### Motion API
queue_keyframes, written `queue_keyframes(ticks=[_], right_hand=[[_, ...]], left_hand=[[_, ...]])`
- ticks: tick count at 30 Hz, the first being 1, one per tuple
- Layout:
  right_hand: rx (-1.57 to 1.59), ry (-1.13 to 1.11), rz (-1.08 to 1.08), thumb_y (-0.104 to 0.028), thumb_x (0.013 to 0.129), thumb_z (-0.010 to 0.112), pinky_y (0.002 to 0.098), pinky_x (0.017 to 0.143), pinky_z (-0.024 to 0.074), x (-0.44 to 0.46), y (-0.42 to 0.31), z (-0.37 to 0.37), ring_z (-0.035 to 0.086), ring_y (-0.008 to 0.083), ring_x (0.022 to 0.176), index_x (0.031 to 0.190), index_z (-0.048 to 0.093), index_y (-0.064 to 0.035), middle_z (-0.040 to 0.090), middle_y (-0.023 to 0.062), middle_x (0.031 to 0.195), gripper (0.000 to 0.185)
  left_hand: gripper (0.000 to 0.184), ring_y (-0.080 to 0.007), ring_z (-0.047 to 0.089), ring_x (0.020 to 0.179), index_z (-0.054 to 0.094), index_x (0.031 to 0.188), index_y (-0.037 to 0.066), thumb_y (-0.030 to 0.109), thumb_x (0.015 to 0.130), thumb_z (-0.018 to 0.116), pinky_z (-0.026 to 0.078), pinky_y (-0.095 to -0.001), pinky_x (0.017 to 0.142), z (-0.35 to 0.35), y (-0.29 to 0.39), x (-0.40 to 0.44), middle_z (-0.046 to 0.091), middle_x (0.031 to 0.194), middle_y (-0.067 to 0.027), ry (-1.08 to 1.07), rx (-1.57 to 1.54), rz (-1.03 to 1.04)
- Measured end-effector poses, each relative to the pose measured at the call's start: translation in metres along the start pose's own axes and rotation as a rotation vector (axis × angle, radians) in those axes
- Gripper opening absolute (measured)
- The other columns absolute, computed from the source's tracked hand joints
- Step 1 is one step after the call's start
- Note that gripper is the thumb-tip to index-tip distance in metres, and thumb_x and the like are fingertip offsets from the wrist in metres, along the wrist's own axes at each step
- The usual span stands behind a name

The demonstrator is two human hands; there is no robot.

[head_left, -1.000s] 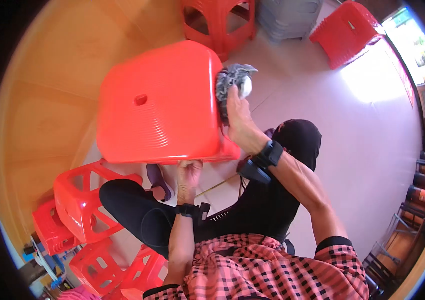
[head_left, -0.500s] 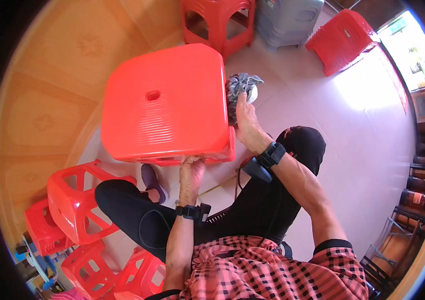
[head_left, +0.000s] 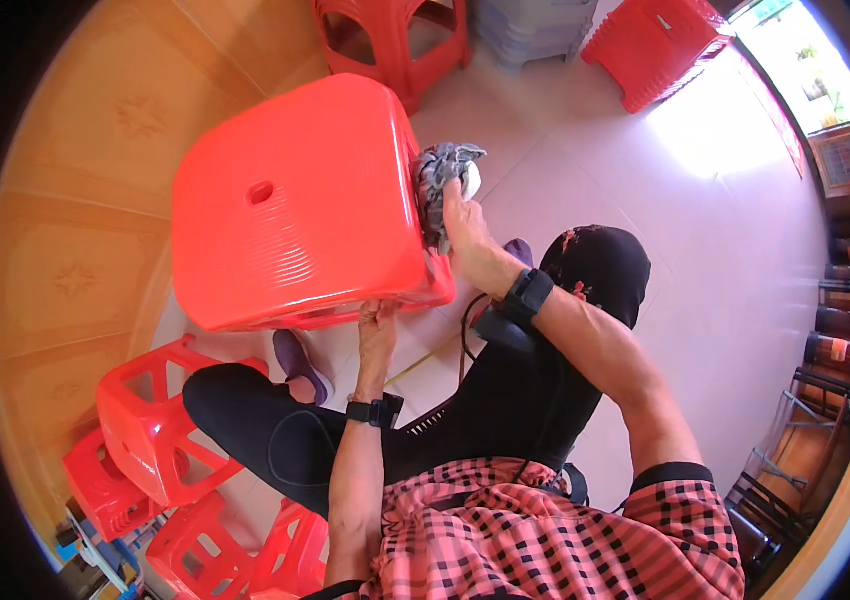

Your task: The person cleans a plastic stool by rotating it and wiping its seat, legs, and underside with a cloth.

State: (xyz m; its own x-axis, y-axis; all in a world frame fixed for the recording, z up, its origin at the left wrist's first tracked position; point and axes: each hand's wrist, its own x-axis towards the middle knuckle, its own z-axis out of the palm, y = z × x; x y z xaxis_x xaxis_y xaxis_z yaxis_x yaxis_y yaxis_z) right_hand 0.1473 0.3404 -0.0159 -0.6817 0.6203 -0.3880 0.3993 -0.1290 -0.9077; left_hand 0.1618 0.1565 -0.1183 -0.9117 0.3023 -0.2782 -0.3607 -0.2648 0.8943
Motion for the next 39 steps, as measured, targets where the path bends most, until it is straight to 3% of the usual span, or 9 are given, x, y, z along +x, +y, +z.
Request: queue_keyframes(ticks=[2, 3, 14, 16, 18, 20, 23, 27, 39], right_hand=[[0.151, 0.000, -0.083, -0.054, 0.088, 0.043, 0.0354, 0.062, 0.0464, 0.016, 0.016, 0.005, 0.059, 0.0243, 0.078, 0.105, 0.057, 0.0051, 0.060, 0.0136, 0.092, 0.063], [0.550, -0.091, 0.274, -0.053, 0.088, 0.045, 0.0364, 0.058, 0.0469, 0.035, 0.021, 0.009, 0.058, 0.0220, 0.071, 0.102, 0.057, -0.0007, 0.060, 0.0111, 0.090, 0.056], [0.697, 0.350, 0.623, -0.055, 0.088, 0.043, 0.0316, 0.050, 0.0434, 0.090, 0.172, 0.030, 0.054, 0.0177, 0.058, 0.087, 0.057, -0.0138, 0.058, 0.0015, 0.074, 0.043], [0.352, 0.437, 0.893, -0.051, 0.089, 0.041, 0.0323, 0.049, 0.0432, 0.107, 0.253, 0.019, 0.053, 0.0162, 0.057, 0.089, 0.057, -0.0133, 0.057, 0.0016, 0.074, 0.042], [0.496, 0.301, 0.835, -0.051, 0.088, 0.040, 0.0326, 0.051, 0.0431, 0.090, 0.282, 0.000, 0.053, 0.0165, 0.055, 0.088, 0.058, -0.0140, 0.056, 0.0021, 0.071, 0.041], [0.315, 0.459, 0.902, -0.057, 0.085, 0.040, 0.0381, 0.058, 0.0458, 0.097, 0.316, 0.014, 0.059, 0.0215, 0.064, 0.101, 0.059, -0.0100, 0.061, 0.0076, 0.084, 0.053], [0.170, 0.338, 0.977, -0.067, 0.080, 0.038, 0.0459, 0.086, 0.0440, 0.069, 0.264, 0.019, 0.054, 0.0367, 0.111, 0.133, 0.042, 0.0008, 0.047, 0.0195, 0.130, 0.086], [0.289, 0.376, 0.959, -0.073, 0.071, 0.045, 0.0490, 0.100, 0.0318, 0.080, 0.321, 0.040, 0.041, 0.0360, 0.125, 0.137, 0.039, -0.0035, 0.041, 0.0173, 0.139, 0.096], [0.280, 0.388, 1.047, -0.071, 0.077, 0.044, 0.0434, 0.099, 0.0343, 0.065, 0.275, 0.038, 0.044, 0.0351, 0.124, 0.131, 0.042, 0.0069, 0.045, 0.0199, 0.135, 0.095]], left_hand=[[0.014, -0.0052, 0.042, 0.068, 0.058, 0.082, 0.004, 0.011, 0.091, 0.051, 0.038, -0.0253, 0.065, -0.005, 0.009, 0.000, 0.052, 0.072, 0.0075, -0.144, 0.431, 0.144], [0.014, -0.0052, 0.042, 0.068, 0.058, 0.082, 0.004, 0.011, 0.091, 0.051, 0.038, -0.0253, 0.065, -0.006, 0.010, 0.000, 0.052, 0.072, 0.0075, -0.142, 0.423, 0.142], [0.014, -0.0068, 0.048, 0.069, 0.058, 0.085, -0.002, 0.006, 0.087, 0.047, 0.043, -0.0258, 0.065, -0.013, 0.001, 0.012, 0.054, 0.069, 0.0043, -0.294, 0.630, 0.206], [0.014, -0.0105, 0.052, 0.071, 0.059, 0.086, -0.001, 0.008, 0.088, 0.047, 0.044, -0.0290, 0.068, -0.005, 0.005, 0.009, 0.058, 0.072, 0.0007, -0.304, 0.606, 0.197], [0.015, -0.0142, 0.057, 0.073, 0.059, 0.088, -0.001, 0.009, 0.088, 0.048, 0.046, -0.0323, 0.071, -0.016, -0.009, 0.011, 0.062, 0.075, -0.0028, -0.321, 0.588, 0.177], [0.019, -0.0246, 0.061, 0.084, 0.060, 0.096, 0.002, 0.016, 0.087, 0.052, 0.047, -0.0388, 0.078, -0.043, -0.050, 0.021, 0.066, 0.087, -0.0110, -0.280, 1.072, 0.331], [0.029, -0.0315, 0.060, 0.091, 0.058, 0.104, 0.002, 0.026, 0.087, 0.054, 0.045, -0.0431, 0.084, -0.046, -0.031, 0.017, 0.065, 0.094, -0.0132, -0.353, 1.156, 0.156], [0.027, -0.0311, 0.059, 0.099, 0.060, 0.107, 0.003, 0.019, 0.085, 0.058, 0.045, -0.0418, 0.087, -0.066, -0.042, 0.013, 0.064, 0.104, -0.0136, -0.355, 1.057, 0.100], [0.027, -0.0313, 0.059, 0.098, 0.060, 0.106, 0.003, 0.022, 0.086, 0.058, 0.044, -0.0431, 0.087, -0.067, 0.014, 0.013, 0.064, 0.102, -0.0140, -0.382, 1.060, 0.195]])
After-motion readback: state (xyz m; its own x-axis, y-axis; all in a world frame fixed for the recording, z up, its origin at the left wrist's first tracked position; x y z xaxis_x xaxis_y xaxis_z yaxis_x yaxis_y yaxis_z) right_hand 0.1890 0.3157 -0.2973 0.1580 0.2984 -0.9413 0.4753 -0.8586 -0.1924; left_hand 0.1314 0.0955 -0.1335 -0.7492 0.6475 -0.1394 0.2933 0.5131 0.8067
